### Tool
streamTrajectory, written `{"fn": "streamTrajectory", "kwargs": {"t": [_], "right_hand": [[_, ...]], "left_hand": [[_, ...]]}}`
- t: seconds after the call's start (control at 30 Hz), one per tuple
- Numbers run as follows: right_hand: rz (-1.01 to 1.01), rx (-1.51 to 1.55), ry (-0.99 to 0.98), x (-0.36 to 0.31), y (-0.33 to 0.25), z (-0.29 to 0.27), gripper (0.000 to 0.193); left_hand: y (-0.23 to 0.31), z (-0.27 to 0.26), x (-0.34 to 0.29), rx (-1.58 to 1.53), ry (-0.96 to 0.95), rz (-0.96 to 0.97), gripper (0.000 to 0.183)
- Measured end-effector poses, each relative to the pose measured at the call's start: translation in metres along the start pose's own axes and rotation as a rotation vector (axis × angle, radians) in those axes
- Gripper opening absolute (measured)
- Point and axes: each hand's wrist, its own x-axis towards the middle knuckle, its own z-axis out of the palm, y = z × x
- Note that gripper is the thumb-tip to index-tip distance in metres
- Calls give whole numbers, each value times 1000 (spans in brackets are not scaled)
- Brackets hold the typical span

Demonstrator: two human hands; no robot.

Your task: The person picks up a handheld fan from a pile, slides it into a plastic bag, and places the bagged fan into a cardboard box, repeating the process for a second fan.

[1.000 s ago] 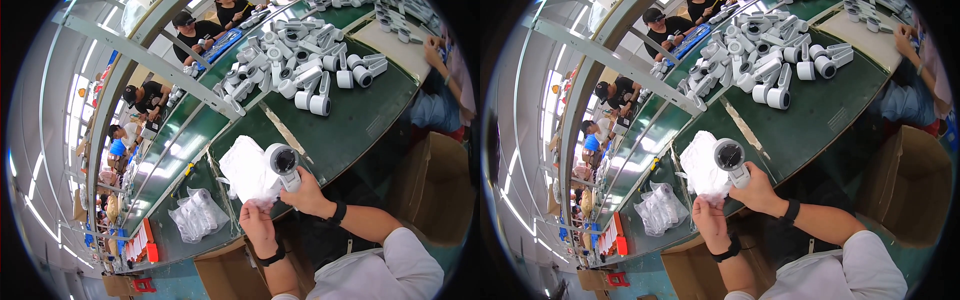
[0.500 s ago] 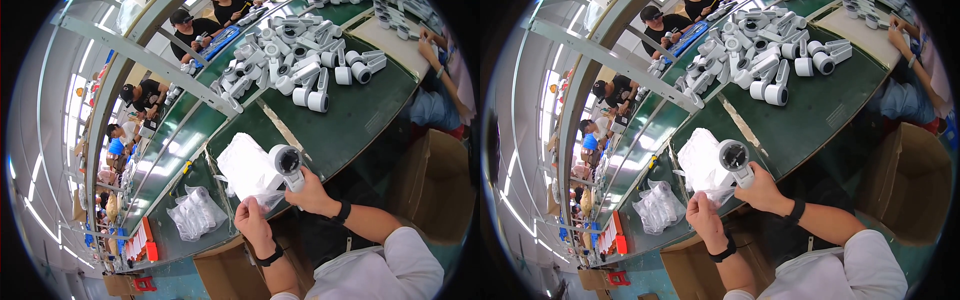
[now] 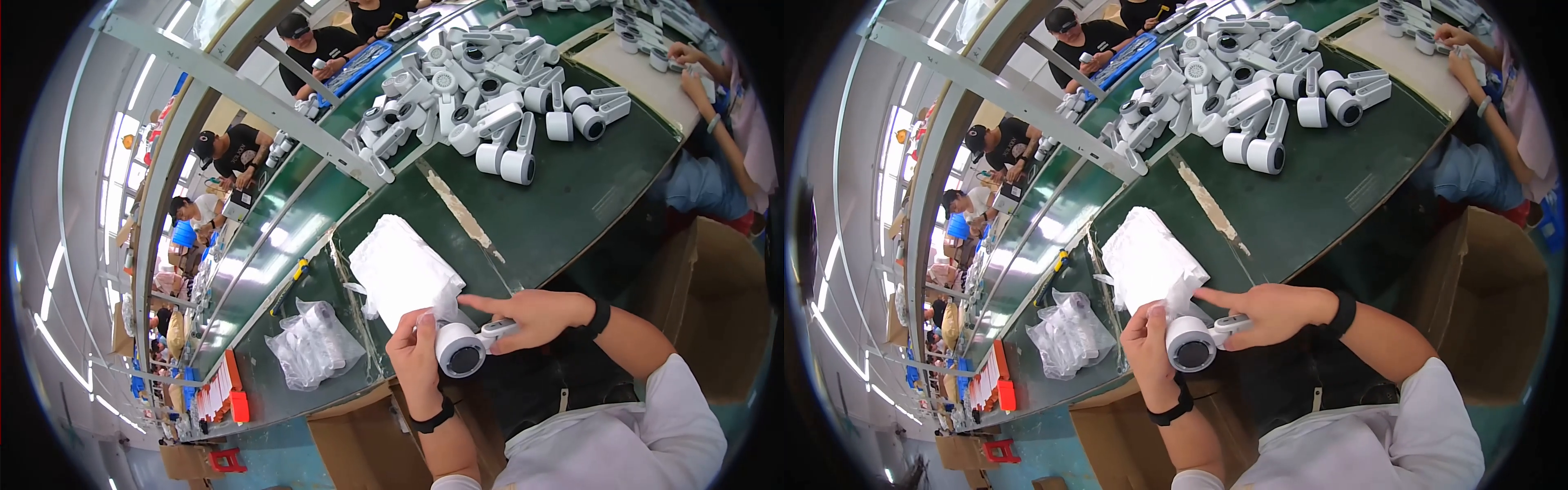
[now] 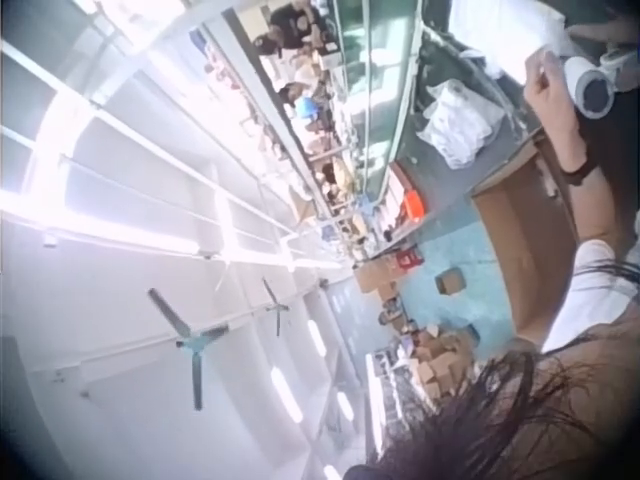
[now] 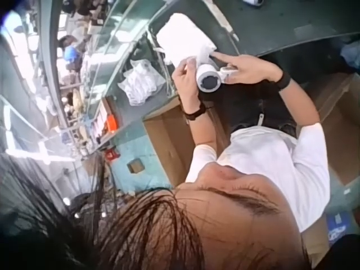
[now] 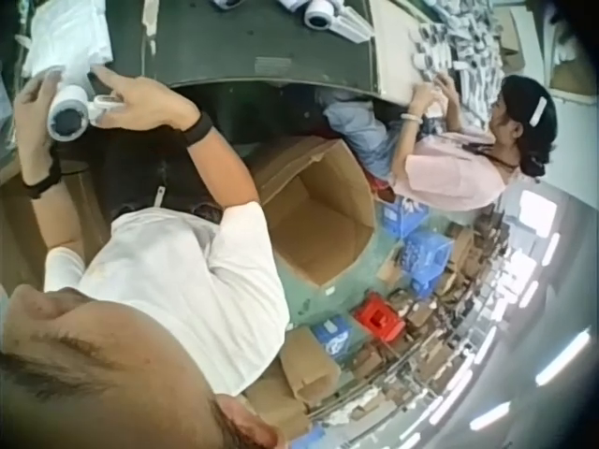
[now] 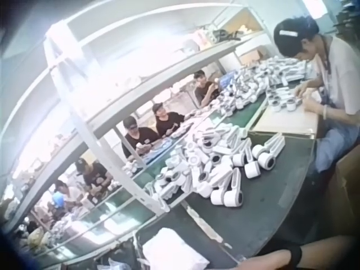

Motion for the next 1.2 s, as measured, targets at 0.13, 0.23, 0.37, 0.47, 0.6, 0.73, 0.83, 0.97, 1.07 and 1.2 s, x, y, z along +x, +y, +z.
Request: {"fn": "streamTrajectory", "kwargs": {"t": [0.13,0.23,0.37,0.47,0.6,0.73,0.83,0.97,1.07,1.2], "right_hand": [[69,85,-150,13,0,1,64],[-15,167,160,17,10,20,63],[195,151,332,18,-11,40,61],[197,172,411,22,-10,52,60],[131,47,516,22,-13,57,58],[72,-60,573,25,-11,61,60],[111,-14,554,32,-9,61,67],[-48,558,599,44,11,69,74],[-177,852,645,45,18,71,66],[-122,855,604,49,7,77,49]], "left_hand": [[6,-14,-2,128,-136,167,12],[12,-14,-10,68,-32,83,11],[4,-1,-17,474,57,431,20],[0,16,-22,478,154,505,36],[-4,11,-23,318,245,261,38],[-9,6,-24,378,178,383,25],[-1,17,-32,631,0,613,14],[2,12,-45,530,-221,506,23],[9,1,-52,-115,-438,151,27],[-22,1,-46,-264,-43,26,37]]}}
